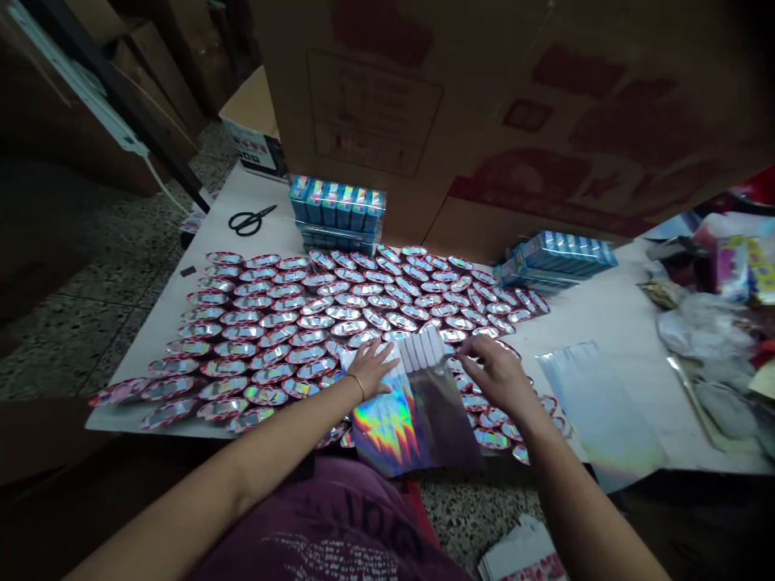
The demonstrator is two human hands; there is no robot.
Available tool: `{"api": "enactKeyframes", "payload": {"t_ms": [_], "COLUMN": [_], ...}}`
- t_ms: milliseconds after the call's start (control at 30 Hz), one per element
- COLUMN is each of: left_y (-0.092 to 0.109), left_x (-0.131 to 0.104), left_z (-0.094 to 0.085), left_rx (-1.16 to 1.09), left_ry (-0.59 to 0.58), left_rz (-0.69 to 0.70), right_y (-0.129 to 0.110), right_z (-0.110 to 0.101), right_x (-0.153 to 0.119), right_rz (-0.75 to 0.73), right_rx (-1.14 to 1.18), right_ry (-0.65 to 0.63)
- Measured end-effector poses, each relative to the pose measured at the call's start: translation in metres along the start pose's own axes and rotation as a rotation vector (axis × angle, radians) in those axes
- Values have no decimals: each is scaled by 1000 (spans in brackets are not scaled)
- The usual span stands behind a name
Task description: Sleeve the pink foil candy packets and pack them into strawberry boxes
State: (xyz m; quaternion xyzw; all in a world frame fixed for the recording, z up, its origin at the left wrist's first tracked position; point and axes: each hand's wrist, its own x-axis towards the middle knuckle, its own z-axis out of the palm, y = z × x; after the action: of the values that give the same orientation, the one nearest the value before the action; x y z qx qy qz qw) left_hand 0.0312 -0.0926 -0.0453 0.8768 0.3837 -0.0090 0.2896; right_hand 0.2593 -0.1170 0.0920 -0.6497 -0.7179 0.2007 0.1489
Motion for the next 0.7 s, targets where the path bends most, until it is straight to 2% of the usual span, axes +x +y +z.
{"api": "enactKeyframes", "payload": {"t_ms": [67,133,267,333,433,567,700], "left_y": [5,11,13,4,-25,-81,-145], "left_x": [-6,-19,-62,-89,-134,-216,-310], "left_z": [-9,-18,-32,-36,-40,-49,-61], "left_rx": [-204,-526,-1247,-1446,-1532,-1544,-1375], "left_ry": [44,131,296,433,592,610,612], "left_rz": [-36,-99,-249,-374,-537,-673,-802], "right_y": [-20,-36,-72,-98,-145,-218,-297], "right_z": [-10,-3,42,68,107,171,243], "right_x": [-2,0,9,13,16,20,23], "right_rz": [139,240,312,339,379,428,407], "right_rx": [199,404,715,800,910,1018,1051], "right_ry": [-33,-72,-93,-117,-156,-254,-305]}}
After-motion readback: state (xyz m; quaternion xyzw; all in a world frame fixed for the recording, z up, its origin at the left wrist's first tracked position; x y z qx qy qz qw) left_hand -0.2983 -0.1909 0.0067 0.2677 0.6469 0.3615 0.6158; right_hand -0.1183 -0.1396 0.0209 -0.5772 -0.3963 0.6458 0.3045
